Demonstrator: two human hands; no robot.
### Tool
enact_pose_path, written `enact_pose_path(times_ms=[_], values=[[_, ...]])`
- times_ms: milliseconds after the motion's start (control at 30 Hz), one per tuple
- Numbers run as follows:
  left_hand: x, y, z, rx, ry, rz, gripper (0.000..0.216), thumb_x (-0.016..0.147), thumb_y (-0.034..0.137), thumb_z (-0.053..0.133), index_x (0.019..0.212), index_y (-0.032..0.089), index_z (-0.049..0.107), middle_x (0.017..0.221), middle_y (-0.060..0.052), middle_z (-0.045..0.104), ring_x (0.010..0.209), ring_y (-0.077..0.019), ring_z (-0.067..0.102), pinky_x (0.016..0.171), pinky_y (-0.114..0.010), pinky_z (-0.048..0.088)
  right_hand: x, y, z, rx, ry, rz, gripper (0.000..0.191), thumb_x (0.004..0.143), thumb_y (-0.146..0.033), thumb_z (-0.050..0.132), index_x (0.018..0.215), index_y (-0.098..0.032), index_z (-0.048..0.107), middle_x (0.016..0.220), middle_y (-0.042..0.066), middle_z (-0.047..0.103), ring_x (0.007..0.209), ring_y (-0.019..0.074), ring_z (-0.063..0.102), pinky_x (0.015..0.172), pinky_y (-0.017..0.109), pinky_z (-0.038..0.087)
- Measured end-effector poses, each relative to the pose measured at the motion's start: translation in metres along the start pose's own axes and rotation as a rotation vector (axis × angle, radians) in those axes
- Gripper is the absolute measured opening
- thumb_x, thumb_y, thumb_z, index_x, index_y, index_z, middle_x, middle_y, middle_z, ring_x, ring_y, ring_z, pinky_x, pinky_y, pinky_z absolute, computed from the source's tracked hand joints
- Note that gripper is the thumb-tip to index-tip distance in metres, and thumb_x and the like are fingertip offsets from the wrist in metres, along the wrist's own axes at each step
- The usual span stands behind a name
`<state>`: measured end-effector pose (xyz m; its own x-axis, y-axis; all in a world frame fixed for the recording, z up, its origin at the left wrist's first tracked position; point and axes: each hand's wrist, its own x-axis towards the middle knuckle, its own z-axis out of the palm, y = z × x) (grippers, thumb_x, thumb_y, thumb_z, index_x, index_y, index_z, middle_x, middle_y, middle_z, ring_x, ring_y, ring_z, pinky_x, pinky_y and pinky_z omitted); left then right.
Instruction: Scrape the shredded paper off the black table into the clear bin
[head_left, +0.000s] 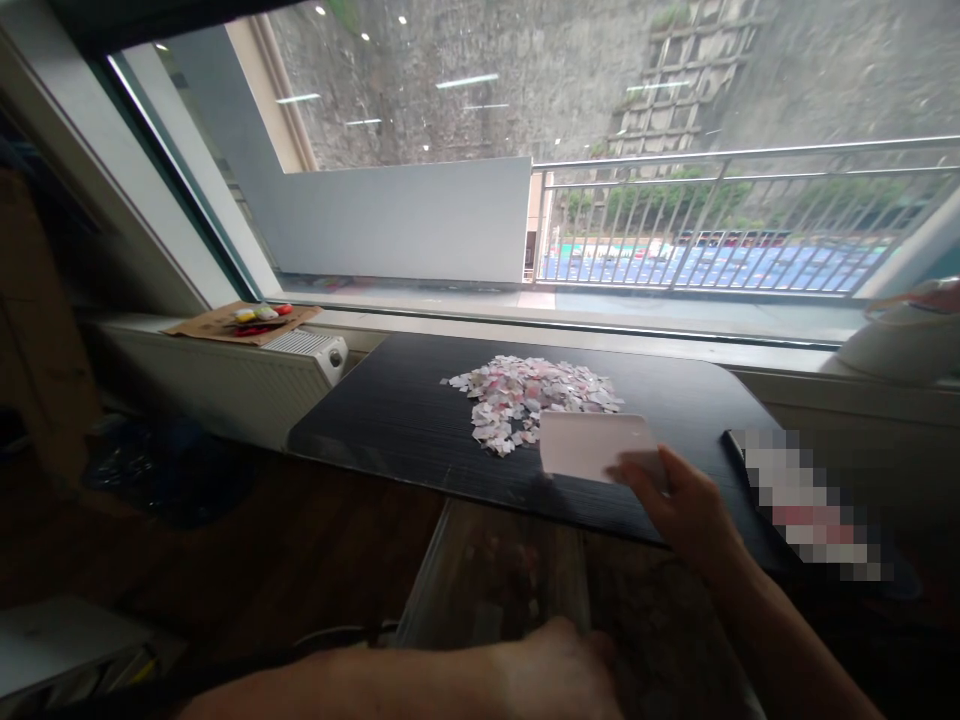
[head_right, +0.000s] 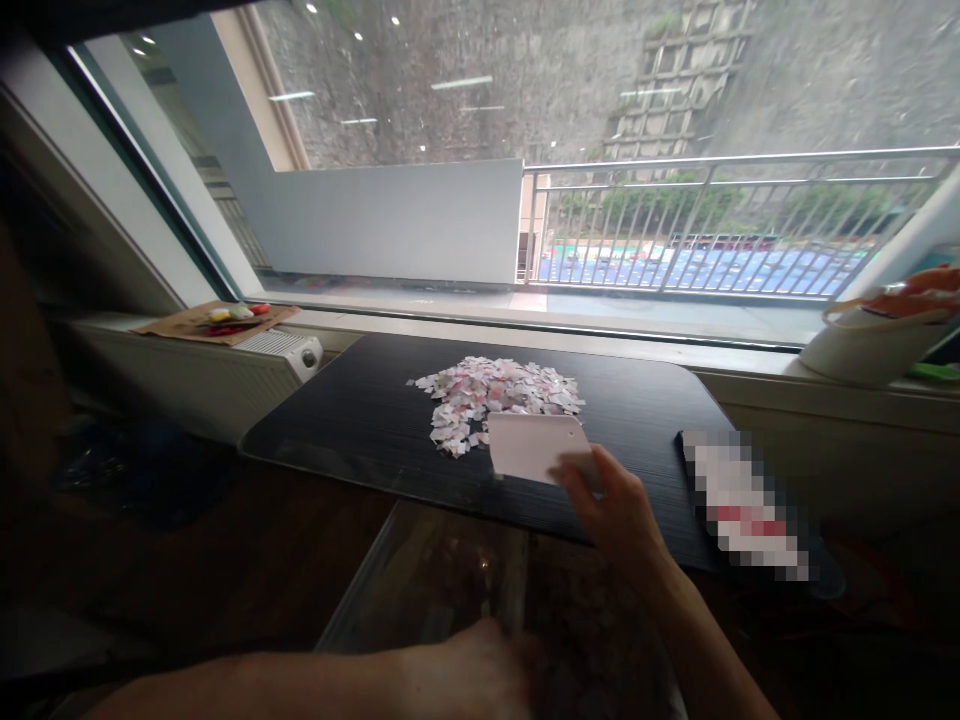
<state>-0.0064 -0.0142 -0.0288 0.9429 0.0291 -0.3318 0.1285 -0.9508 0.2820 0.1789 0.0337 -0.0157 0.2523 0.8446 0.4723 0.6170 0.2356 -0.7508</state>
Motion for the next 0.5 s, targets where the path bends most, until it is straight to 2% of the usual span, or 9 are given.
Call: enact_pose_path(times_ms=[100, 267, 400, 500], values=[[0.004, 0.002, 0.0, -0.01, 0.022, 0.04, 0.007, 0.079, 0.014, 0.068, 0.073, 0.016, 0.069, 0.073, -0.006, 0.069, 0.075, -0.022, 0.063, 0.038, -0.026, 0.03, -0.005, 0.002, -0.011, -0.025, 0.004, -0.005, 0.018, 0.083, -0.041, 0.066, 0.082, -0.023, 0.069, 0.072, 0.002, 0.076, 0.061, 0.0193, 0.069, 0.057, 0.029, 0.054], [0.006, 0.003, -0.001, 0.005, -0.05, 0.011, 0.007, 0.082, 0.016, 0.065, 0.078, 0.016, 0.072, 0.084, -0.007, 0.072, 0.091, -0.026, 0.067, 0.04, -0.026, 0.036, -0.007, 0.001, -0.017, -0.045, -0.012, -0.012, 0.019, 0.084, -0.041, 0.065, 0.081, -0.023, 0.069, 0.072, 0.002, 0.076, 0.061, 0.0193, 0.069, 0.057, 0.028, 0.055], [0.009, 0.003, 0.004, -0.011, -0.047, -0.037, 0.007, 0.082, 0.02, 0.065, 0.081, 0.018, 0.072, 0.08, -0.007, 0.071, 0.09, -0.0257, 0.067, 0.045, -0.026, 0.04, -0.013, -0.004, -0.018, -0.056, 0.013, -0.013, 0.018, 0.085, -0.04, 0.065, 0.086, -0.023, 0.07, 0.076, 0.003, 0.078, 0.065, 0.0199, 0.072, 0.061, 0.028, 0.057], [0.013, 0.003, 0.004, -0.041, -0.053, -0.067, 0.011, 0.085, 0.024, 0.061, 0.08, 0.018, 0.07, 0.076, -0.007, 0.07, 0.089, -0.0257, 0.067, 0.046, -0.026, 0.039, -0.022, -0.009, -0.023, -0.028, -0.035, -0.019, 0.015, 0.086, -0.038, 0.065, 0.086, -0.024, 0.07, 0.076, 0.002, 0.078, 0.065, 0.0192, 0.072, 0.062, 0.027, 0.058]])
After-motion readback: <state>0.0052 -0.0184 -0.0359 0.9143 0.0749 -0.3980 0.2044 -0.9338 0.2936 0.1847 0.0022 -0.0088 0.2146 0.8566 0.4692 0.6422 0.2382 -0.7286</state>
